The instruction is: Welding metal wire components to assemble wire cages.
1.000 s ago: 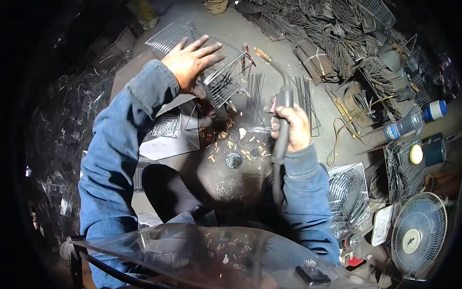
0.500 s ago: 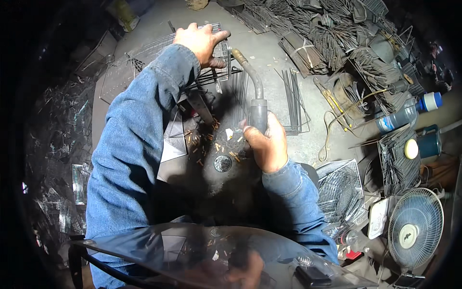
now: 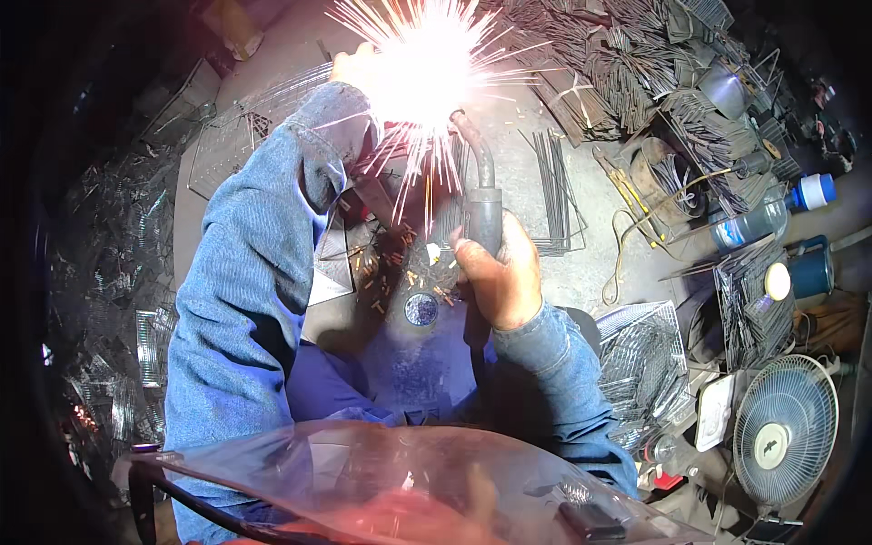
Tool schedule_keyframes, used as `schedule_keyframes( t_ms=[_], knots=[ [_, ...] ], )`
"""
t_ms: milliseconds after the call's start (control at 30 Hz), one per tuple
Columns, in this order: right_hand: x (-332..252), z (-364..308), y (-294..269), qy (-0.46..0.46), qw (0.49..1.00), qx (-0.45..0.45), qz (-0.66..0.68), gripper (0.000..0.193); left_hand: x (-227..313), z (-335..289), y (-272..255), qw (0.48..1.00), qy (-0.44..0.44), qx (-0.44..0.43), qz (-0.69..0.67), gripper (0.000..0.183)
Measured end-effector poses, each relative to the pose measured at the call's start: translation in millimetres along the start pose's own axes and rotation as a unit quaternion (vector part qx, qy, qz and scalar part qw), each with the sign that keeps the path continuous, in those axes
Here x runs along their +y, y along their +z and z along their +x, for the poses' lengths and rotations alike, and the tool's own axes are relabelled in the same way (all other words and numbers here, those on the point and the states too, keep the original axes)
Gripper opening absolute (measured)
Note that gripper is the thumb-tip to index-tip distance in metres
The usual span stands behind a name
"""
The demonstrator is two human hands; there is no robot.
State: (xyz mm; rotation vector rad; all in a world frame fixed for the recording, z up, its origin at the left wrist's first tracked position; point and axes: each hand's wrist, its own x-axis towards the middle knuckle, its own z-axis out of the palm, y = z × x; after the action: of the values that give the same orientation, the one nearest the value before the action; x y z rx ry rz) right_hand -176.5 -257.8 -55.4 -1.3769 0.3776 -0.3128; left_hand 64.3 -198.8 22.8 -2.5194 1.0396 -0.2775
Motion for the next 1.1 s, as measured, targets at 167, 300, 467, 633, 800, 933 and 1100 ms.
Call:
schedule_keyframes(
  t_ms=[167, 300, 467, 633, 800, 933, 1100],
  knots=[
    [1.6, 3.0, 5.2, -0.028, 0.999, 0.005, 0.016, 0.025, -1.1, 4.0, 3.0, 1.0, 0.0, -0.004, 0.004, 0.061],
    [4.7, 3.7, 2.4, -0.025, 1.0, 0.004, -0.008, 0.026, 1.4, -2.0, 3.3, 1.0, 0.014, 0.013, 0.007, 0.064],
    [7.0, 6.3, 1.1, -0.045, 0.998, 0.026, -0.034, 0.027, 4.7, -6.7, 3.9, 0.998, -0.009, 0.067, -0.002, 0.089],
    [0.7, 11.8, -9.2, -0.011, 1.0, 0.002, -0.008, 0.029, -0.9, -8.4, 2.7, 0.999, 0.015, 0.049, -0.014, 0.096],
    [5.1, 13.9, -30.8, 0.025, 0.988, 0.013, 0.155, 0.03, -15.9, -23.2, 16.4, 0.994, 0.016, 0.097, -0.058, 0.091],
    [19.6, 30.2, -30.5, 0.064, 0.955, 0.137, 0.254, 0.035, -15.0, -17.3, 23.9, 0.99, 0.039, 0.097, -0.089, 0.083],
    [36.2, 31.9, -4.7, 0.137, 0.971, -0.067, 0.184, 0.024, -14.7, -8.3, 12.8, 0.997, 0.022, 0.042, -0.063, 0.075]
  ],
)
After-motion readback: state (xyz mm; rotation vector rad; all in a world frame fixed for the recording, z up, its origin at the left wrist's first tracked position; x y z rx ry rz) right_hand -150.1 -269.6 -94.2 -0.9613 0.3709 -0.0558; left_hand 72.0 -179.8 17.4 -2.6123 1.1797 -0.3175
